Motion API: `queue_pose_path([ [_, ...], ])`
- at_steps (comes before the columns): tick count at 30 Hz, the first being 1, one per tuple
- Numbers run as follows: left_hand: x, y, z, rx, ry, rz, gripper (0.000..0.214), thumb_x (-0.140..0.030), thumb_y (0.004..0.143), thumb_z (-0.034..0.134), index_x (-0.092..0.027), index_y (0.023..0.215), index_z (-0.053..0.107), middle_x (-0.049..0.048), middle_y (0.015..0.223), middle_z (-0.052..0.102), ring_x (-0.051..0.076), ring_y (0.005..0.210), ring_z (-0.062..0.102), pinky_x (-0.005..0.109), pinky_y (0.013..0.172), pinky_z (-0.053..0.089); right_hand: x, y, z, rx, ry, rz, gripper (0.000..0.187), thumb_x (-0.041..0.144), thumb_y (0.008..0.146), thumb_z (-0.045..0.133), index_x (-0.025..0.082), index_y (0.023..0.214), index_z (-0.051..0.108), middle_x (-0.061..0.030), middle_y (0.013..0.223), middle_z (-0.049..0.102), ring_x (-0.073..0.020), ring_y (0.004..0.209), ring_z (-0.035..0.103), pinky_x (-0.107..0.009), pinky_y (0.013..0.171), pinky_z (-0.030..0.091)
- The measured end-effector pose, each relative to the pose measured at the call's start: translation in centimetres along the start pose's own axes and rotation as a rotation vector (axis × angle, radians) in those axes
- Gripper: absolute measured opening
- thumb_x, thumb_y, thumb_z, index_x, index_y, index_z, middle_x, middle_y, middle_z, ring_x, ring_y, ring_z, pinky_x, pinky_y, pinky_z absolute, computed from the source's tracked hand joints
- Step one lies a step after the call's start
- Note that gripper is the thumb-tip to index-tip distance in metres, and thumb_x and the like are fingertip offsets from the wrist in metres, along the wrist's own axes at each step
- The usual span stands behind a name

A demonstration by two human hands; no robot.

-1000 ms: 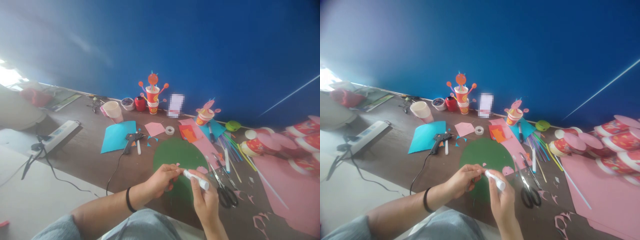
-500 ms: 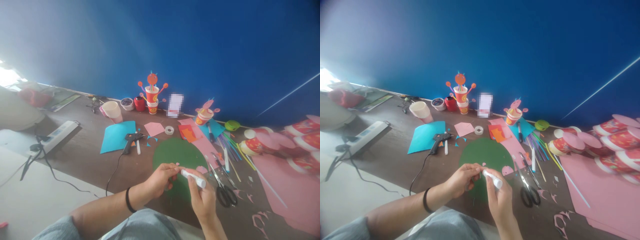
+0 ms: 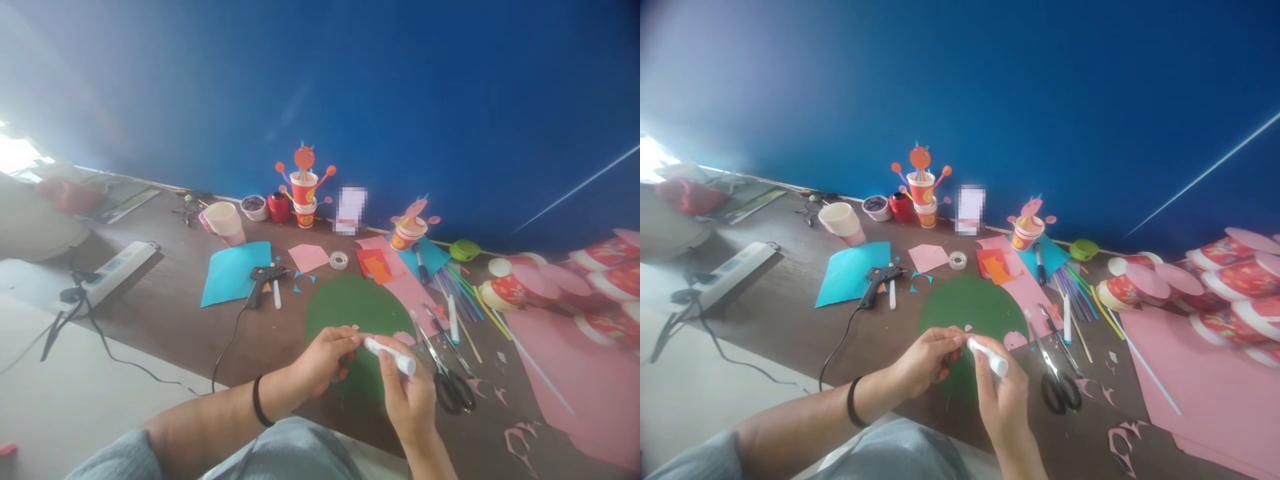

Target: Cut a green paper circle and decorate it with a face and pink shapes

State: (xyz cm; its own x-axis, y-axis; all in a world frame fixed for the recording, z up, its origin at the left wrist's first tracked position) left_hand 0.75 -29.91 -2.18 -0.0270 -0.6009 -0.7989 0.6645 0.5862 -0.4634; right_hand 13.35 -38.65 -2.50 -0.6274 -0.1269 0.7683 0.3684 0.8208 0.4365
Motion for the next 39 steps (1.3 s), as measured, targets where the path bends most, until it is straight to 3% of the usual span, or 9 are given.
queue_pose_path([
  [4,0.0,-0.1,0.2,-0.011,-0.001,0.005,0.035,-0.045,0.071,0.065,-0.012,0.083,0.068,-0.0025,0.064,0.038,0.007,0.053,0.033,0.018,0.036,0.019,-0.3,0.3,-0.1,-0.067,-0.06,-0.02,0.017,0.022,0.089,0.049,0.018,0.1,0.062,-0.0079,0.091,0.07,-0.0204,0.087,0.067,-0.03,0.073,0.055],
  [10,0.5,0.2,0.0,-0.024,-0.074,-0.039,0.034,-0.047,0.07,0.067,-0.014,0.078,0.065,-0.0038,0.059,0.037,0.006,0.048,0.03,0.019,0.037,0.018,0.0,0.2,0.1,0.0,-0.031,-0.06,0.018,0.019,0.089,0.049,0.019,0.102,0.061,-0.0056,0.091,0.07,-0.0163,0.084,0.066,-0.026,0.074,0.054],
  [14,0.7,0.2,0.0,-0.038,-0.098,-0.052,0.033,-0.045,0.068,0.069,-0.013,0.077,0.066,-0.0037,0.057,0.038,0.006,0.047,0.031,0.019,0.037,0.016,-0.1,0.4,0.2,-0.037,-0.062,-0.065,0.017,0.02,0.089,0.05,0.018,0.101,0.061,-0.0069,0.092,0.07,-0.017,0.086,0.066,-0.026,0.074,0.054],
  [19,0.7,0.1,-0.3,-0.043,-0.123,-0.04,0.032,-0.038,0.072,0.067,-0.011,0.088,0.071,-0.0016,0.062,0.043,0.006,0.049,0.033,0.02,0.038,0.015,-1.3,0.4,-0.1,-0.091,-0.106,0.067,0.018,0.025,0.089,0.05,0.016,0.098,0.063,-0.0089,0.09,0.07,-0.0194,0.085,0.066,-0.03,0.074,0.053],
  [24,-0.4,0.9,-0.6,-0.148,-0.47,-0.091,0.024,-0.023,0.072,0.069,-0.012,0.093,0.068,0.0036,0.086,0.057,0.004,0.054,0.043,0.015,0.037,0.021,-1.6,-1.2,-0.1,-0.252,0.055,0.224,0.025,0.031,0.089,0.05,0.016,0.105,0.061,-0.0076,0.083,0.067,-0.0173,0.071,0.064,-0.03,0.065,0.052],
  [27,-1.2,1.6,-0.6,-0.173,-0.709,-0.116,0.024,-0.017,0.074,0.066,-0.013,0.098,0.064,0.0032,0.081,0.056,0.005,0.054,0.046,0.013,0.037,0.026,-0.7,-2.5,0.5,-0.187,0.239,0.306,0.027,0.03,0.087,0.053,0.018,0.111,0.055,-0.0057,0.083,0.065,-0.0156,0.065,0.064,-0.027,0.057,0.053],
  [30,-1.7,2.1,-0.4,-0.185,-0.904,-0.148,0.019,-0.016,0.077,0.064,-0.011,0.094,0.06,0.0056,0.077,0.057,0.006,0.053,0.047,0.012,0.038,0.03,0.4,-3.3,1.3,-0.075,0.306,0.238,0.021,0.027,0.084,0.057,0.019,0.103,0.055,-0.0051,0.085,0.063,-0.0177,0.071,0.065,-0.028,0.061,0.054],
  [39,-2.1,2.0,0.2,-0.154,-1.012,-0.157,0.015,-0.018,0.08,0.062,-0.012,0.091,0.055,0.0081,0.078,0.056,0.007,0.053,0.045,0.011,0.04,0.033,0.9,-3.5,2.6,-0.006,0.101,0.086,0.015,0.023,0.084,0.054,0.02,0.099,0.053,-0.004,0.084,0.061,-0.0152,0.075,0.061,-0.026,0.068,0.051],
])
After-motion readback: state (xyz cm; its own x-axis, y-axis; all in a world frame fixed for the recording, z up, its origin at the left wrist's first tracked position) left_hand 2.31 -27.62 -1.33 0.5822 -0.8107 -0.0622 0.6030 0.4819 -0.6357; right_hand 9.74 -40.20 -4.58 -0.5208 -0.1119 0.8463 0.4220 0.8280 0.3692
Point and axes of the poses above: each hand's wrist, its own y-axis towards the middle knuckle, its own z-axis out of the palm, x = y × z, the point moved 1 cm from there along y, towards the middle knuckle
